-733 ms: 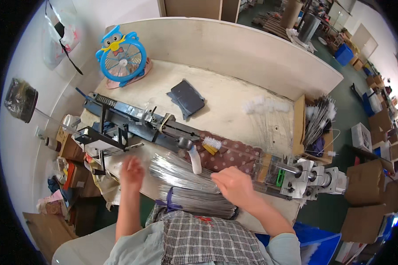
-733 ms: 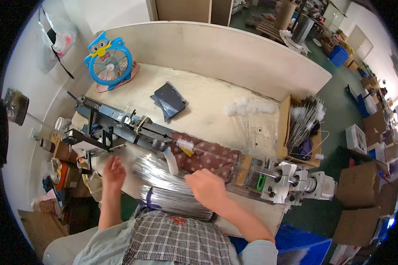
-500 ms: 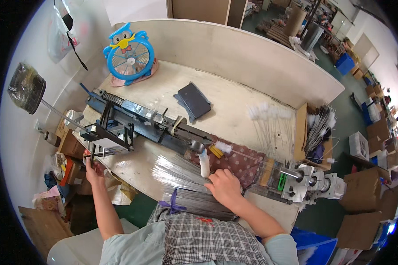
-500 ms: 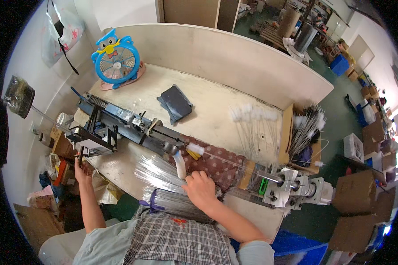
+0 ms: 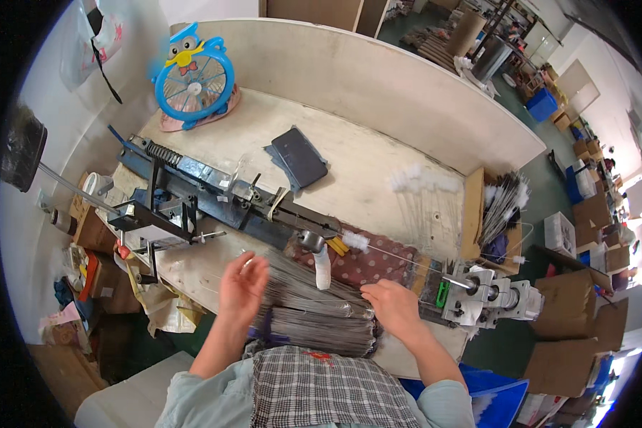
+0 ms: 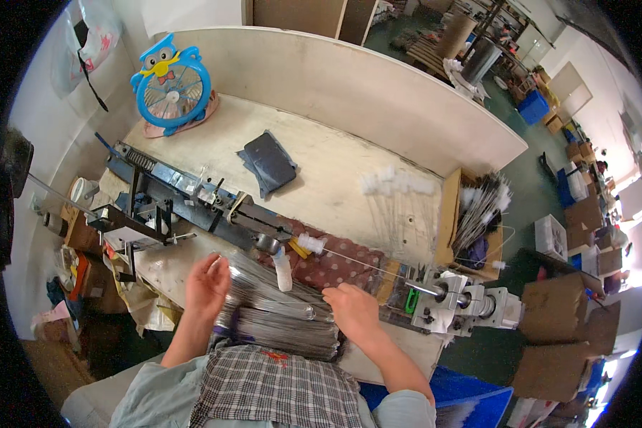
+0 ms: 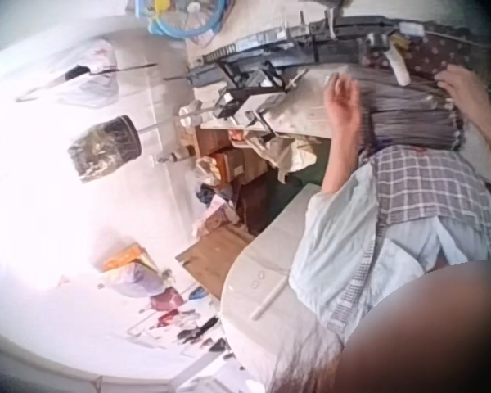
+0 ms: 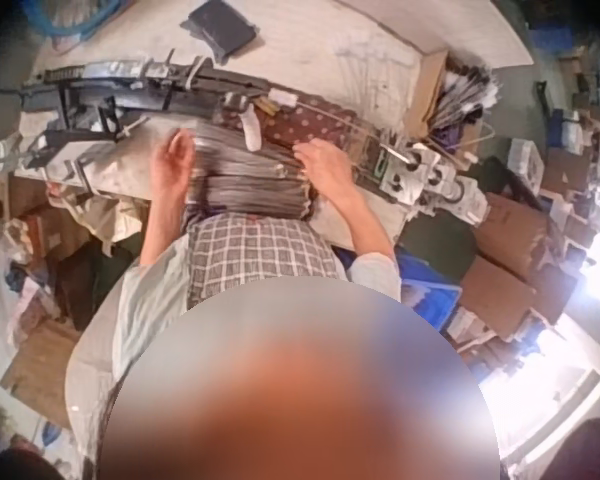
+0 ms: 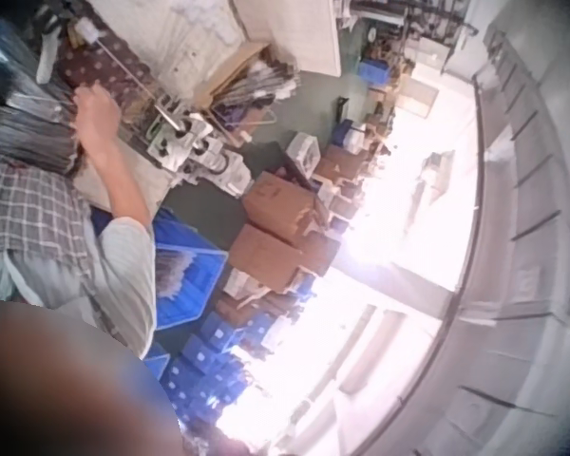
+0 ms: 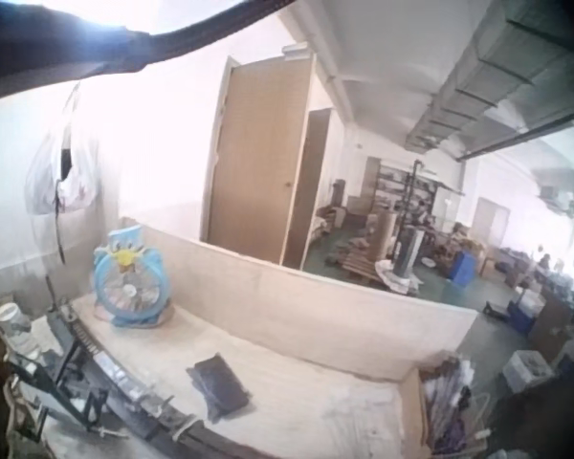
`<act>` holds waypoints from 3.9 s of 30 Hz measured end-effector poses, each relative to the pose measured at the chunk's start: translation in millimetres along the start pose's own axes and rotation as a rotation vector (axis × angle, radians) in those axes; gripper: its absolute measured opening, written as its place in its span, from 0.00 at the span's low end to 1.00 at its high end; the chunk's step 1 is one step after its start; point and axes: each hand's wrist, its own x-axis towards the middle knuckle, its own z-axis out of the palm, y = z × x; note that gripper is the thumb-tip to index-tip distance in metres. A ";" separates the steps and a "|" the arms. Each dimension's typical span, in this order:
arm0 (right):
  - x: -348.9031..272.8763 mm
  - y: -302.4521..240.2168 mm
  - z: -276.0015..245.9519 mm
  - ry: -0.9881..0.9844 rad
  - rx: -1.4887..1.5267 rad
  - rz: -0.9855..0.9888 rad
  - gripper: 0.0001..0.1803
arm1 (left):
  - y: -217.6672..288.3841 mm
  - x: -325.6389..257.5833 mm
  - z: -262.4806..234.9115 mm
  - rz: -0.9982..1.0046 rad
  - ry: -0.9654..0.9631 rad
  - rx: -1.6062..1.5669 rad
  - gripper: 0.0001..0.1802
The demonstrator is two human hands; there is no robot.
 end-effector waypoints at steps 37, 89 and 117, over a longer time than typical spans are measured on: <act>10.1 58.2 -98.1 0.362 0.224 0.136 0.13 | -174.6 13.4 162.0 1.085 -1.119 1.672 0.13; 77.1 -28.1 -40.9 0.479 0.124 -0.389 0.05 | -62.1 9.9 66.7 -0.032 -0.405 0.850 0.11; 72.8 -7.3 14.7 -0.021 -0.008 -0.037 0.12 | 85.0 41.8 -57.0 0.043 0.140 0.370 0.12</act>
